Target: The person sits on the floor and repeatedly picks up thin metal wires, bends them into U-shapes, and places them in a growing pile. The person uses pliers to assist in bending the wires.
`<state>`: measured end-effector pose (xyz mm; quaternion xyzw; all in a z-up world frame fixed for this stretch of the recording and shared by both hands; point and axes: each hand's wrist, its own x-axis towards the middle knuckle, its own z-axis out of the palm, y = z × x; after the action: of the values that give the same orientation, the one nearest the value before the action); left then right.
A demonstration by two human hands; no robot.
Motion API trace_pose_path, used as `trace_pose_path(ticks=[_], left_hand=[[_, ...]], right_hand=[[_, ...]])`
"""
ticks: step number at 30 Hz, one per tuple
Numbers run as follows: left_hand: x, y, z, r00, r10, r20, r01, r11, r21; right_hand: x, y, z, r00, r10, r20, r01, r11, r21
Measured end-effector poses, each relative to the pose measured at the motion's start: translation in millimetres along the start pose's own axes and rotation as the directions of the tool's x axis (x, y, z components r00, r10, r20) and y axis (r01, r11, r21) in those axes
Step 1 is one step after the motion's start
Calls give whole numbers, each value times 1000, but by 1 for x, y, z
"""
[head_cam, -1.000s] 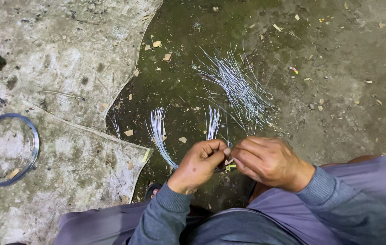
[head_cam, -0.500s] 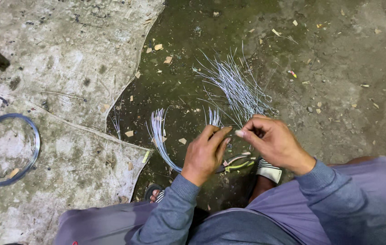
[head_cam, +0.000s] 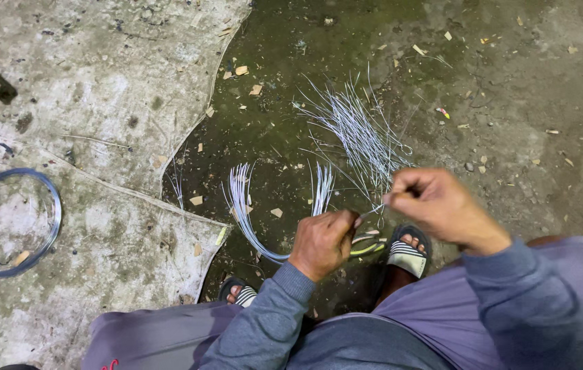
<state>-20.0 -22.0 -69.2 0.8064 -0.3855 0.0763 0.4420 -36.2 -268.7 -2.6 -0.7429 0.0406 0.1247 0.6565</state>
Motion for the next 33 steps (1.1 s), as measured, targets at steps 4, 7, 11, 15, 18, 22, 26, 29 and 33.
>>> trace_pose_path(ticks=[4,7,11,15,18,22,26,29,33], left_hand=[[-8,-14,-1,1000,17,-1,-17,997,79],[-12,-19,10,996,85,-12,-84,993,81],[-25,-26,20,995,95,-12,-94,992,86],[-29,-47,36,998,15,-58,-12,999,40],[-40,-81,43,943,-300,-145,312,947,70],[-62,-143,33,792,-553,-259,561,826,-46],[-106,-157,46,637,-764,105,691,626,362],[-128,-153,63,272,-828,491,566,550,614],[-138,-152,81,82,-759,646,297,637,711]], right_hand=[[-12,-24,-52,985,-44,-168,49,999,24],[-21,-30,-75,970,-14,-242,33,997,71],[-24,-28,-92,943,-138,-301,176,979,100],[-19,-27,-97,950,-77,-302,110,990,93],[-19,-31,-94,920,-9,-392,-22,997,-75],[-7,-33,-88,854,13,-520,-66,994,-83],[13,-18,-83,837,-41,-546,28,999,-33],[23,0,-85,802,-40,-596,25,999,-34],[29,21,-86,829,9,-559,-218,926,-308]])
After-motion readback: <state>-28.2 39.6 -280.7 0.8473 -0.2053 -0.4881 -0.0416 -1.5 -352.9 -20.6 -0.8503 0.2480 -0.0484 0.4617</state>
